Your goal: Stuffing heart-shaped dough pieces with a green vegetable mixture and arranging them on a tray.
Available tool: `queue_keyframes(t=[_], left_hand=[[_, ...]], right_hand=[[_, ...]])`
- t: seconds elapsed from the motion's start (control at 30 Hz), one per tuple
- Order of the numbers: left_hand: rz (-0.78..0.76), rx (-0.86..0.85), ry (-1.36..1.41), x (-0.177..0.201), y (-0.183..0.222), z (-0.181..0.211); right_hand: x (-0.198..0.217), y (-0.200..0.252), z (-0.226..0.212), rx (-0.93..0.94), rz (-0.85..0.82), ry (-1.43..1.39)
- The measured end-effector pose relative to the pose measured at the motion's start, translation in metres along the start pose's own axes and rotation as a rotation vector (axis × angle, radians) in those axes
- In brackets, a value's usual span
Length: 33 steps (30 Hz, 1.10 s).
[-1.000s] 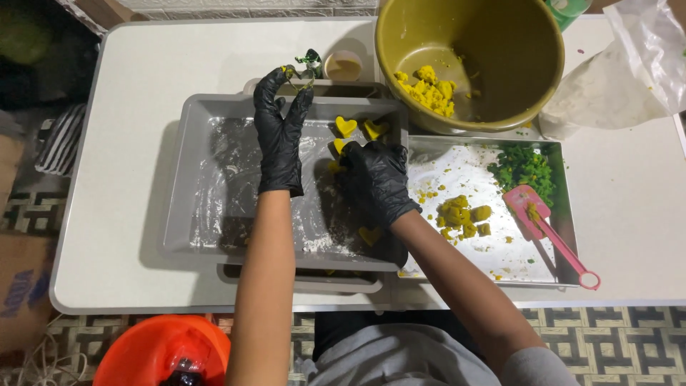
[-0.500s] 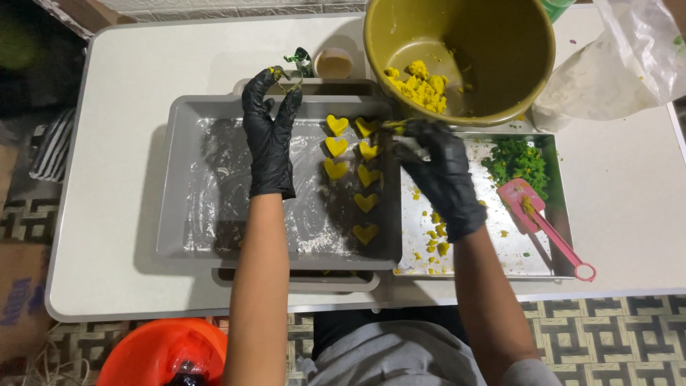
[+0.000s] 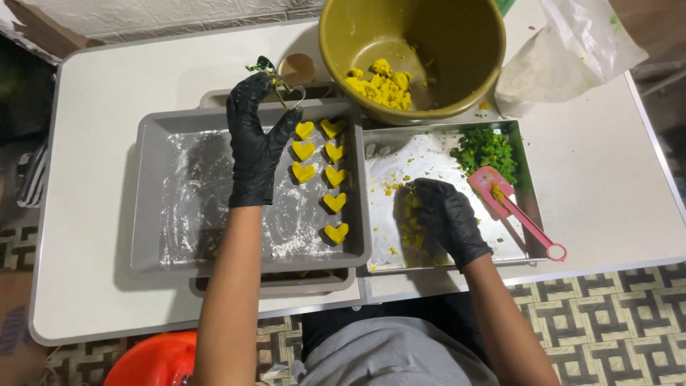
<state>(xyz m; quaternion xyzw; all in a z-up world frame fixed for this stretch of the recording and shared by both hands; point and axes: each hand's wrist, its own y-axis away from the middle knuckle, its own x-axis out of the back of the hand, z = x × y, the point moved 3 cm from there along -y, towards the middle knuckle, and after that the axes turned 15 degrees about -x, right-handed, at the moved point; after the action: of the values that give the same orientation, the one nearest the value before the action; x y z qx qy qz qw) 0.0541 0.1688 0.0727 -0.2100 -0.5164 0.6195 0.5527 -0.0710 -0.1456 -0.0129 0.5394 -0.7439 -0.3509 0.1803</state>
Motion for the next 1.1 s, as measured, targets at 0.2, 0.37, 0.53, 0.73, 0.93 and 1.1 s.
queue_keyframes(t=[0.2,0.37,0.53,0.73,0.93,1.1], left_hand=[[-0.09,-0.034,0.362,-0.041,-0.028,0.045],[-0.145,-0.02,0.55,-0.113,-0.015,0.073],[-0.197,0.191,0.823,-0.16,0.014,0.073],[-0.284,0.443,0.883,-0.176,0.039,0.081],[-0.303,0.495,0.887,-0.165,0.029,0.086],[-0.287,0.525,0.917,-0.167,0.033,0.083]], right_hand=[[0.05,-0.086,0.02,0.537,0.164,0.852],[0.071,-0.068,-0.016,0.411,0.01,0.388],[0.049,-0.038,-0.009,0.088,-0.446,-0.6],[0.045,-0.063,0.023,-0.018,-0.639,-1.053],[0.035,-0.046,0.012,0.135,-0.675,-0.963],[0.029,-0.037,0.001,0.311,-0.452,-0.704]])
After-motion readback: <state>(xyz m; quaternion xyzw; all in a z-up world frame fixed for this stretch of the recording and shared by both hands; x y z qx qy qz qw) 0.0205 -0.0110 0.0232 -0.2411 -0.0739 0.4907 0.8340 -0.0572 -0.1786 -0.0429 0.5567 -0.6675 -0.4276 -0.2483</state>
